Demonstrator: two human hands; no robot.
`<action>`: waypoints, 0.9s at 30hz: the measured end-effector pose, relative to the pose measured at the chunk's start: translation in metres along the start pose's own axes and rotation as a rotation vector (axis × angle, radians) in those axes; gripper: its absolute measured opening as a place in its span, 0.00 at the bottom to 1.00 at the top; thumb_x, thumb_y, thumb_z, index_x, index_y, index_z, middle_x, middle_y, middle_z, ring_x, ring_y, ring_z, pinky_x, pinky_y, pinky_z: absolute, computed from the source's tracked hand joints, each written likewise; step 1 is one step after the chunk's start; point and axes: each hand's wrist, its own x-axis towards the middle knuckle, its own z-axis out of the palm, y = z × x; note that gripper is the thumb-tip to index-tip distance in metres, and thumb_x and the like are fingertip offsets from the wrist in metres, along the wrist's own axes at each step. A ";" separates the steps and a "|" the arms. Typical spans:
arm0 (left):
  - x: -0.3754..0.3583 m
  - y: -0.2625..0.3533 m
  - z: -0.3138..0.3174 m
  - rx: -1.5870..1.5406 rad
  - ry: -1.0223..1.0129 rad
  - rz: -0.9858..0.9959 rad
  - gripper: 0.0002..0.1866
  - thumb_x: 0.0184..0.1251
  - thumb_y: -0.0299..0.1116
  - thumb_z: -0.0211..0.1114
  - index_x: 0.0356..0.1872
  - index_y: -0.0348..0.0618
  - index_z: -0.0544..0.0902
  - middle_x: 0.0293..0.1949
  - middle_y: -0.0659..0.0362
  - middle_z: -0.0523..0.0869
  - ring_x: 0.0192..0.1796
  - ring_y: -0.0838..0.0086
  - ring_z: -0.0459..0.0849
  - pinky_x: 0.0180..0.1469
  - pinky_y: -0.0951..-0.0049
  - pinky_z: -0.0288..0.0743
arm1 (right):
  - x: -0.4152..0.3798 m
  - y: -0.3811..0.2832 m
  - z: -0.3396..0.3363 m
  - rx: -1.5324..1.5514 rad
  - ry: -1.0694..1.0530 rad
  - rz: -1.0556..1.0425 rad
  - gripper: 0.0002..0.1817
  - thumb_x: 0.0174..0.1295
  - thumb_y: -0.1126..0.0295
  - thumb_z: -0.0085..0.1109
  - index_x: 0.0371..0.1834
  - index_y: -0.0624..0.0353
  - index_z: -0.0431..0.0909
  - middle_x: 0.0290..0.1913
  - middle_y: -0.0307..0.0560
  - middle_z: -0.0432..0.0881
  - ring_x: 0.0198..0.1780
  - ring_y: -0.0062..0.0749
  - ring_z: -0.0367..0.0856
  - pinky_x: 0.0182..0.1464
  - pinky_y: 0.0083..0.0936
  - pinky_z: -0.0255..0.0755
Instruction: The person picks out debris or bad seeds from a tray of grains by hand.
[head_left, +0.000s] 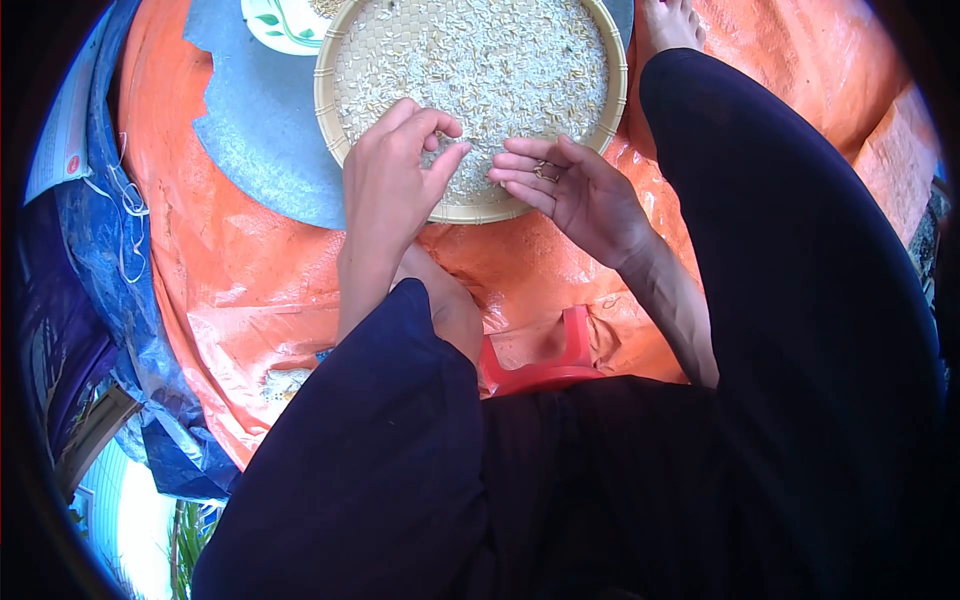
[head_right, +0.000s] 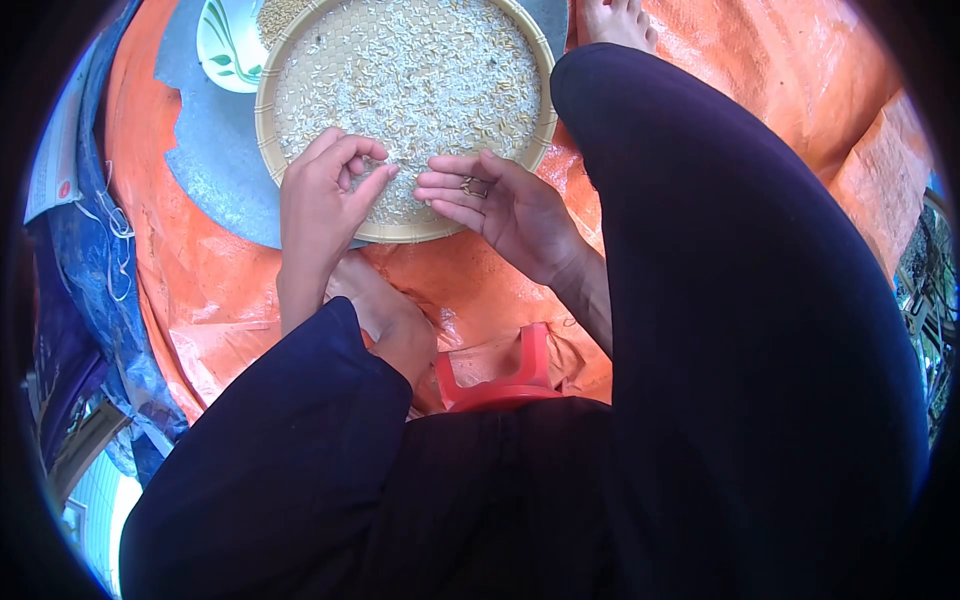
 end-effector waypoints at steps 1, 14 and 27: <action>0.000 0.000 0.003 -0.002 0.007 0.017 0.07 0.52 0.32 0.73 0.32 0.46 0.85 0.28 0.61 0.79 0.29 0.69 0.81 0.30 0.67 0.73 | 0.000 0.000 0.001 0.003 0.002 0.002 0.30 0.76 0.56 0.37 0.64 0.77 0.64 0.62 0.67 0.73 0.65 0.49 0.73 0.70 0.34 0.66; -0.001 0.000 0.021 0.074 0.070 0.088 0.03 0.54 0.31 0.70 0.31 0.48 0.85 0.28 0.62 0.79 0.30 0.66 0.82 0.31 0.65 0.75 | -0.001 -0.002 0.003 -0.019 0.003 0.015 0.31 0.76 0.53 0.34 0.62 0.77 0.67 0.58 0.63 0.77 0.62 0.45 0.76 0.68 0.35 0.67; 0.000 0.001 0.005 -0.162 0.082 -0.029 0.03 0.56 0.29 0.68 0.31 0.43 0.84 0.28 0.60 0.83 0.28 0.73 0.83 0.29 0.71 0.73 | -0.001 -0.002 0.002 -0.007 0.012 0.004 0.32 0.76 0.53 0.36 0.63 0.78 0.65 0.59 0.66 0.75 0.63 0.46 0.76 0.68 0.34 0.68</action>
